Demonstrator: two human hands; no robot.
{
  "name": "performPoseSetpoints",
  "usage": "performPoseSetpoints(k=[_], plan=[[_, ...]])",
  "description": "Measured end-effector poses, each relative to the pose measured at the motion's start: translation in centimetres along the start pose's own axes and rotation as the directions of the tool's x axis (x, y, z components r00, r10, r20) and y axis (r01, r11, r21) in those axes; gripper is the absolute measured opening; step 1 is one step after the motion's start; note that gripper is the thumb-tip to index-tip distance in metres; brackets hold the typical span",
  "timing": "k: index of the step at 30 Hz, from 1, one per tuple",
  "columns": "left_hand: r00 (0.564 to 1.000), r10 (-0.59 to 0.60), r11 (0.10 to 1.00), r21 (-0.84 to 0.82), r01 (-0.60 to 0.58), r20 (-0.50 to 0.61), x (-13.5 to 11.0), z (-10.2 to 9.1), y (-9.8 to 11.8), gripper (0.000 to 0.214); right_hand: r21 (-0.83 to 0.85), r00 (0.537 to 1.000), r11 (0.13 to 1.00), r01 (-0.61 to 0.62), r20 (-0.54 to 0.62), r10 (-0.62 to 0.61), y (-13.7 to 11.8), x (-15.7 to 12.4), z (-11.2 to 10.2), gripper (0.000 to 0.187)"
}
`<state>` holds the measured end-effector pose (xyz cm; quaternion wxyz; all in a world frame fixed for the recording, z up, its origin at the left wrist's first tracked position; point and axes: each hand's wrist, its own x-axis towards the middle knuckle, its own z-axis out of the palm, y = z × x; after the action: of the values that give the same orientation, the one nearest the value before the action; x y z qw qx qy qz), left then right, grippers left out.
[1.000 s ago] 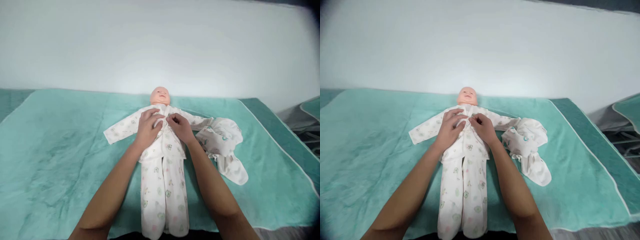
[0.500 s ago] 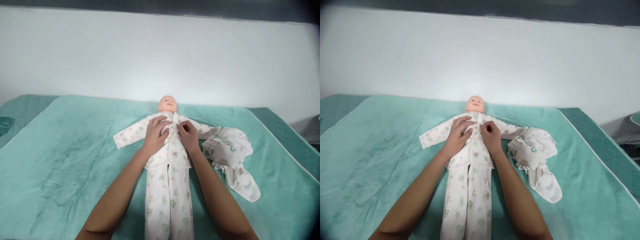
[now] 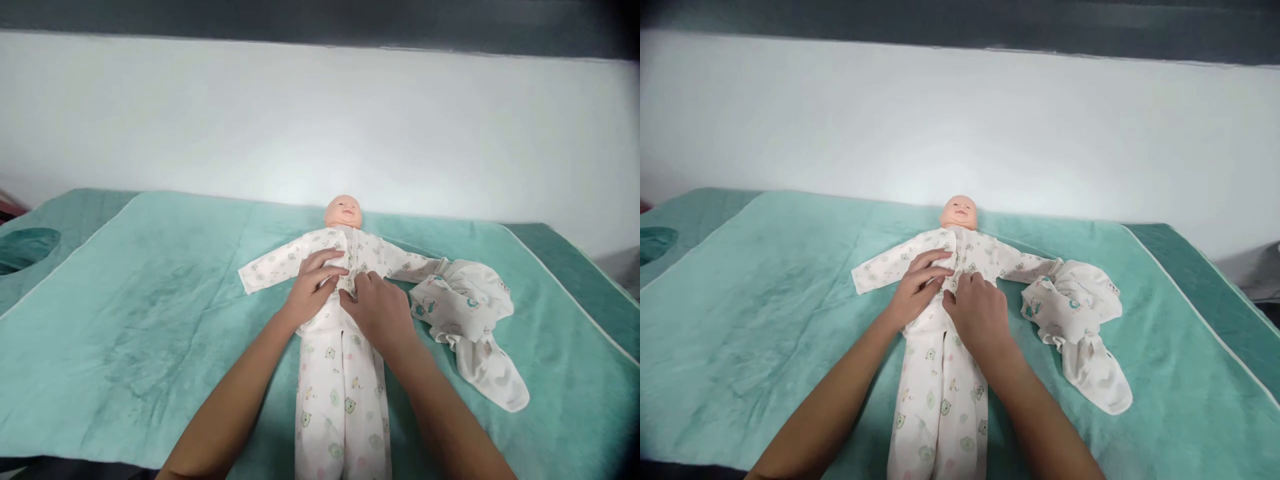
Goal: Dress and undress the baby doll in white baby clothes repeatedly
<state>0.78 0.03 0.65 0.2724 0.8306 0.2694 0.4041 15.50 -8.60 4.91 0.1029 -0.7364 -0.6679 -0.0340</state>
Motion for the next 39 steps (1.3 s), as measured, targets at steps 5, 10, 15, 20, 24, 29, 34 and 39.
performPoseSetpoints(k=[5, 10, 15, 20, 24, 29, 34, 39], plan=[[0.999, 0.001, 0.999, 0.052, -0.003, 0.039, 0.1, -0.3, 0.2, 0.024, 0.034, 1.0, 0.999, 0.023, 0.003, -0.023, 0.1, 0.3, -0.1, 0.021], [0.995, 0.003, 0.995, 0.099, -0.012, 0.095, 0.3, -0.5, 0.4, 0.016, 0.253, 0.978, 0.951, 0.178, 0.059, -0.198, 2.2, 1.3, -0.8, 0.02], [0.995, 0.002, 0.995, 0.104, -0.012, 0.096, 0.3, -0.4, 0.6, 0.015, 0.544, 0.939, 0.81, 0.219, 0.11, -0.327, 4.2, 1.9, -1.2, 0.028], [0.996, 0.008, 0.996, 0.092, -0.016, 0.084, 0.3, -0.3, 0.5, 0.015, 0.695, 0.901, 0.693, 0.191, 0.155, -0.404, 5.5, 2.5, -0.8, 0.028], [0.998, 0.026, 0.997, 0.067, -0.03, 0.062, 0.3, -0.2, 0.2, 0.018, 0.723, 0.909, 0.659, 0.207, 0.106, -0.402, 5.6, 2.7, -0.1, 0.024], [0.998, 0.011, 0.999, 0.036, -0.013, 0.063, 0.3, -0.3, 0.0, 0.023, 0.682, 0.925, 0.677, 0.277, 0.002, -0.38, 5.1, 2.6, 0.4, 0.022], [0.997, -0.017, 0.999, 0.042, 0.014, 0.079, 0.4, -0.5, 0.3, 0.02, 0.737, 0.924, 0.608, 0.296, -0.06, -0.378, 5.6, 2.8, 1.2, 0.02], [0.998, 0.002, 0.999, 0.04, -0.005, 0.057, 0.3, -0.3, 0.1, 0.02, 0.75, 0.937, 0.599, 0.279, -0.076, -0.341, 5.7, 3.0, 1.9, 0.021]])
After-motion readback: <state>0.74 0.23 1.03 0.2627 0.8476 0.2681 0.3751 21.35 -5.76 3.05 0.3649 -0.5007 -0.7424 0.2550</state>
